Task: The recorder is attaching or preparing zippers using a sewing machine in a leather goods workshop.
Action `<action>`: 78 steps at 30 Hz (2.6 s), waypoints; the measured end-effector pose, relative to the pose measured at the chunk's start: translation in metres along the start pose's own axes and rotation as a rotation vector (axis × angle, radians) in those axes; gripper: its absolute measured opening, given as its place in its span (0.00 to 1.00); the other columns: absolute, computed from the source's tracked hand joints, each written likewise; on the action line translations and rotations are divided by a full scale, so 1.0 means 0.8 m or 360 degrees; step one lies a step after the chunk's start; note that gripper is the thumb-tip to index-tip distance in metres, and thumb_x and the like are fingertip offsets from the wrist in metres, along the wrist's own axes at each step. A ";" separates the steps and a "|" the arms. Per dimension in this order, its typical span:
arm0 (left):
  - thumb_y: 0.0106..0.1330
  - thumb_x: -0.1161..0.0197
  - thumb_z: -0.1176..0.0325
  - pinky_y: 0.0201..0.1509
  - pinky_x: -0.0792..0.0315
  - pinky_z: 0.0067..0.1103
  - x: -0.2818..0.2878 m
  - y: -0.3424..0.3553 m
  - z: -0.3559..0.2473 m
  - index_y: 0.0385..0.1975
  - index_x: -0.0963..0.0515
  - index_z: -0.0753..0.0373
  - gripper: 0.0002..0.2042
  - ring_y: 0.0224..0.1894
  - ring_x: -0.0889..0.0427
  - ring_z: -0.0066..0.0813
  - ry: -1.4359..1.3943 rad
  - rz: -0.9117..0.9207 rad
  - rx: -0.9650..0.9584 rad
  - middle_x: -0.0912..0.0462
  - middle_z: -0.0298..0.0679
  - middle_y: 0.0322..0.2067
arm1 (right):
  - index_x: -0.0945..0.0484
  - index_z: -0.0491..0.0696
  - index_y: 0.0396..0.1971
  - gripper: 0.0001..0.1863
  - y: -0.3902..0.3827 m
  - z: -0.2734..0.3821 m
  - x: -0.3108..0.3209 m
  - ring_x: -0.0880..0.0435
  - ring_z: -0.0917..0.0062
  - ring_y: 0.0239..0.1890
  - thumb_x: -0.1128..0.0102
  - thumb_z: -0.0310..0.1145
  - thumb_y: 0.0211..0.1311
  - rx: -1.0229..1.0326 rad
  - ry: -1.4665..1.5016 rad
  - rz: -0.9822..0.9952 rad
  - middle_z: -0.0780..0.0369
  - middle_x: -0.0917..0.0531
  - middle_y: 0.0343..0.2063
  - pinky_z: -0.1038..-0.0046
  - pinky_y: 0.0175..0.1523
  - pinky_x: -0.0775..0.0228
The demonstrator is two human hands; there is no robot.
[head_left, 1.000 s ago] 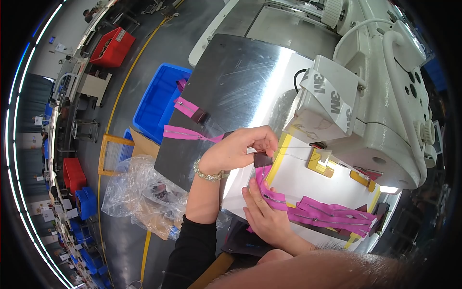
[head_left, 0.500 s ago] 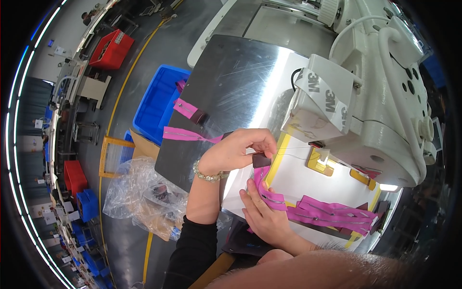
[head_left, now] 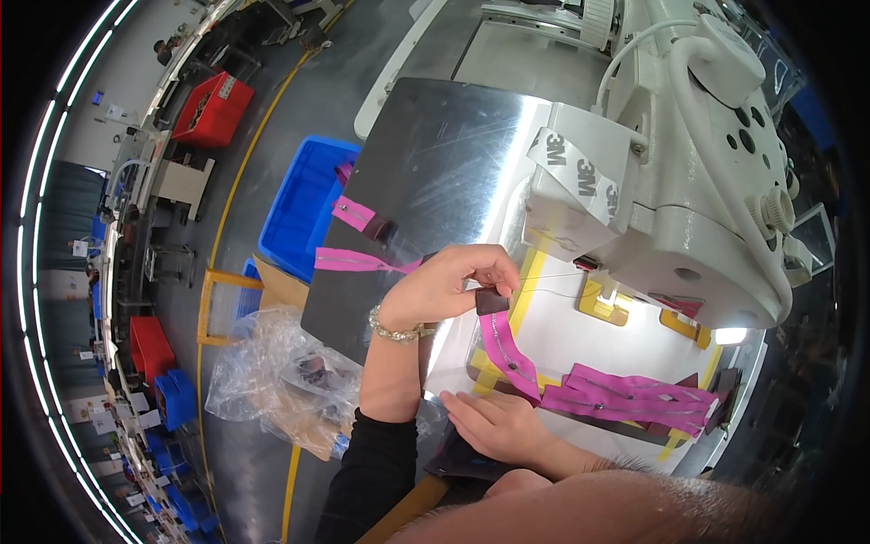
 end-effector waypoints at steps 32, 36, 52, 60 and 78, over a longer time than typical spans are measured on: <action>0.54 0.39 0.74 0.53 0.41 0.28 0.050 -0.001 -0.012 0.43 0.24 0.59 0.15 0.39 0.24 0.32 0.1489 -0.0717 -0.0250 0.24 0.36 0.32 | 0.20 0.42 0.40 0.15 -0.052 -0.006 0.053 0.23 0.75 0.24 0.38 0.27 0.48 0.0003 -0.0196 -0.0192 0.64 0.22 0.27 0.73 0.31 0.31; 0.53 0.36 0.69 0.49 0.37 0.28 0.044 -0.003 -0.031 0.39 0.22 0.60 0.12 0.38 0.23 0.33 0.1738 -0.0845 -0.0284 0.23 0.38 0.30 | 0.23 0.42 0.47 0.21 -0.034 -0.013 0.059 0.22 0.70 0.37 0.39 0.29 0.50 -0.0263 -0.0514 -0.0116 0.58 0.23 0.39 0.67 0.43 0.32; 0.41 0.26 0.64 0.44 0.32 0.33 0.030 0.002 0.008 0.42 0.26 0.61 0.26 0.38 0.26 0.42 0.1296 -0.0594 -0.0064 0.23 0.41 0.28 | 0.23 0.42 0.41 0.10 -0.023 -0.019 -0.017 0.20 0.63 0.37 0.45 0.21 0.60 -0.0627 0.1003 0.0187 0.55 0.20 0.35 0.69 0.42 0.28; 0.38 0.28 0.65 0.50 0.35 0.31 0.040 -0.011 0.018 0.54 0.32 0.62 0.37 0.43 0.28 0.40 0.1577 -0.0520 0.0032 0.26 0.40 0.36 | 0.22 0.43 0.42 0.11 -0.058 -0.030 -0.013 0.19 0.67 0.35 0.44 0.23 0.58 -0.0688 0.0900 0.0224 0.57 0.21 0.33 0.71 0.41 0.27; 0.51 0.39 0.80 0.44 0.34 0.32 0.111 -0.114 -0.055 0.44 0.25 0.60 0.18 0.42 0.24 0.38 0.2288 -0.1469 -0.0098 0.23 0.40 0.36 | 0.21 0.45 0.44 0.13 -0.112 -0.059 0.107 0.20 0.73 0.31 0.39 0.26 0.58 -0.0968 0.0613 0.0139 0.58 0.19 0.32 0.74 0.38 0.27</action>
Point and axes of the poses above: each hand's wrist, its own y-axis towards the middle knuckle, its own x-axis out of the back of the hand, z = x × y, the point moved 10 cm from there along y, towards the middle knuckle
